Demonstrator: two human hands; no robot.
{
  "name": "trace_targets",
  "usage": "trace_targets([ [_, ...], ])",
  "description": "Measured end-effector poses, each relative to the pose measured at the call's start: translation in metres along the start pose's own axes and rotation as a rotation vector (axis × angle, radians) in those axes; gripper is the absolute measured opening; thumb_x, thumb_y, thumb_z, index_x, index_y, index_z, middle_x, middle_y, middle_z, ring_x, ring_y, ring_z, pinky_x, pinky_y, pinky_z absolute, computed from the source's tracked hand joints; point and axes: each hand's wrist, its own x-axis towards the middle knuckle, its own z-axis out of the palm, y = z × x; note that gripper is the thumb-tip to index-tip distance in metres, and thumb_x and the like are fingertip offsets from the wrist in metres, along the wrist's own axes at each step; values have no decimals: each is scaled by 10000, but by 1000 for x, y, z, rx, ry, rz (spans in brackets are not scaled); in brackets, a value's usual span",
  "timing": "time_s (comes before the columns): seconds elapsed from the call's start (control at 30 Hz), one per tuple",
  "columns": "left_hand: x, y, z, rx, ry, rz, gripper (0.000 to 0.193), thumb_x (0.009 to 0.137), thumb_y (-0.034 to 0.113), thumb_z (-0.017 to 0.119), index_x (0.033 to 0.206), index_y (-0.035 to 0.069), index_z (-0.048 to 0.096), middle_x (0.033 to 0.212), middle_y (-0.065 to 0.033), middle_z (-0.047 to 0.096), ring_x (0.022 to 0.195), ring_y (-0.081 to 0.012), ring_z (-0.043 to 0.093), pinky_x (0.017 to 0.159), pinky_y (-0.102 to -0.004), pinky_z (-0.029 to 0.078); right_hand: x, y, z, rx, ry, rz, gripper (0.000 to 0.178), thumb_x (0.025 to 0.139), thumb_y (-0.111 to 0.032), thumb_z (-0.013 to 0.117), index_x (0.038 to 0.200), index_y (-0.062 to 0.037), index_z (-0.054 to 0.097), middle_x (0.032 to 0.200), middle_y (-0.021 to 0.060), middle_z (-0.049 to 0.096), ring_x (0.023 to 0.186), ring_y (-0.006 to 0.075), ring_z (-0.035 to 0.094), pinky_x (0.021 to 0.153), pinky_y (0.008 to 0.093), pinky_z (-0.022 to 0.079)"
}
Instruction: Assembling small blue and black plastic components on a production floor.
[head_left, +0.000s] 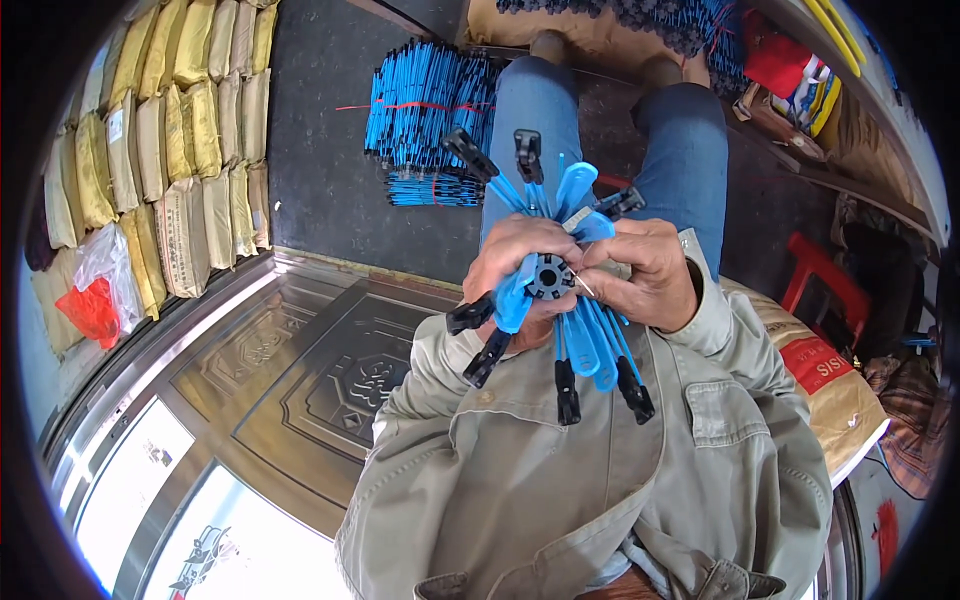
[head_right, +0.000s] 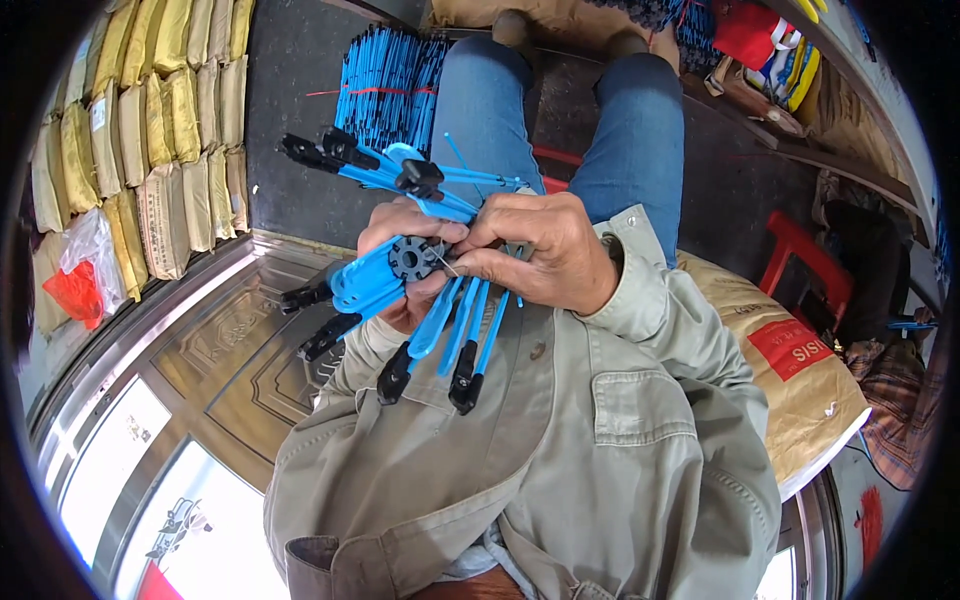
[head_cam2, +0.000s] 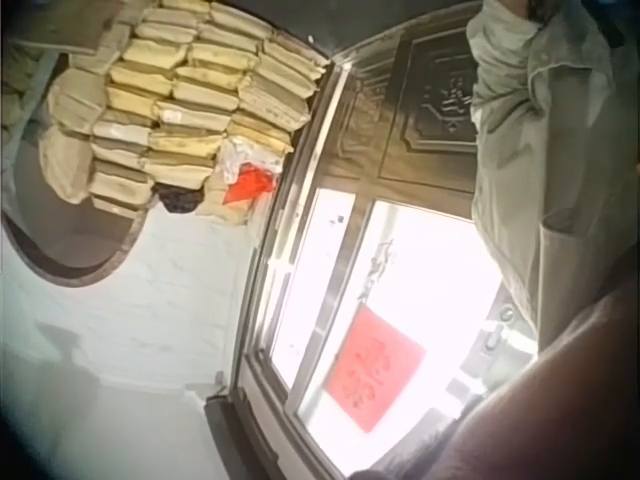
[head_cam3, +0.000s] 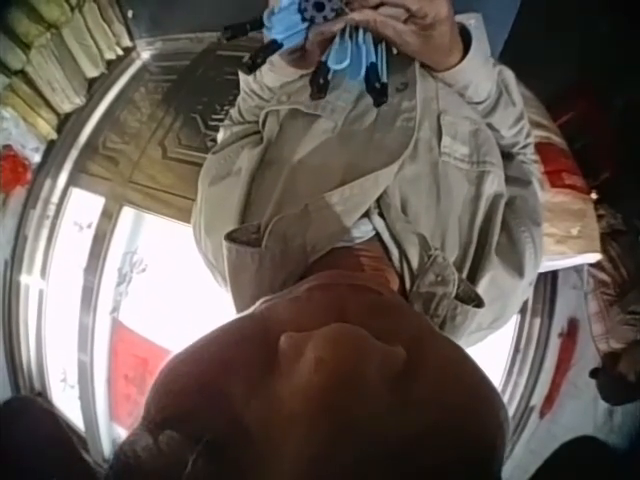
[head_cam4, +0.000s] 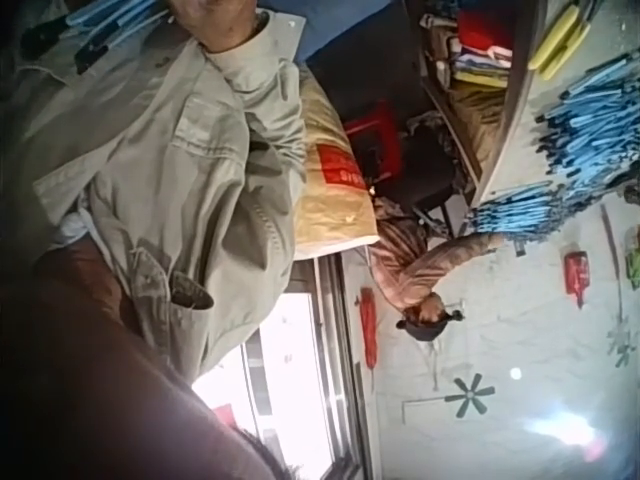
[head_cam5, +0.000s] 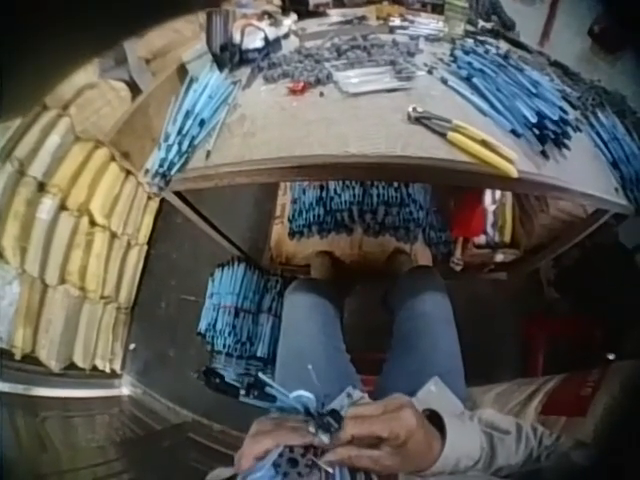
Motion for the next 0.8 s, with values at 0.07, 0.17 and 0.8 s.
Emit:
trace_targets([
  [0.07,1,0,0,16,-49,-17,314,646,195,747,884,44,610,854,-75,630,821,-229,557,799,-349,430,0,0,-2,-26,6,9,106,691,-38,757,704,-11,656,636,48,605,518,119,472,502,227,377],
  [0.17,3,3,5,78,13,36,331,656,196,750,905,36,602,868,-83,626,814,-226,559,780,-349,438,2,4,-5,92,11,127,138,686,-48,769,678,-16,635,596,25,588,499,91,444,484,220,360],
  [0.8,2,13,-76,564,480,317,257,927,250,435,994,64,599,769,-16,625,632,-119,557,653,-254,490,47,-1,-48,209,-317,119,80,834,-52,629,795,18,636,743,69,664,605,83,565,572,175,443],
])
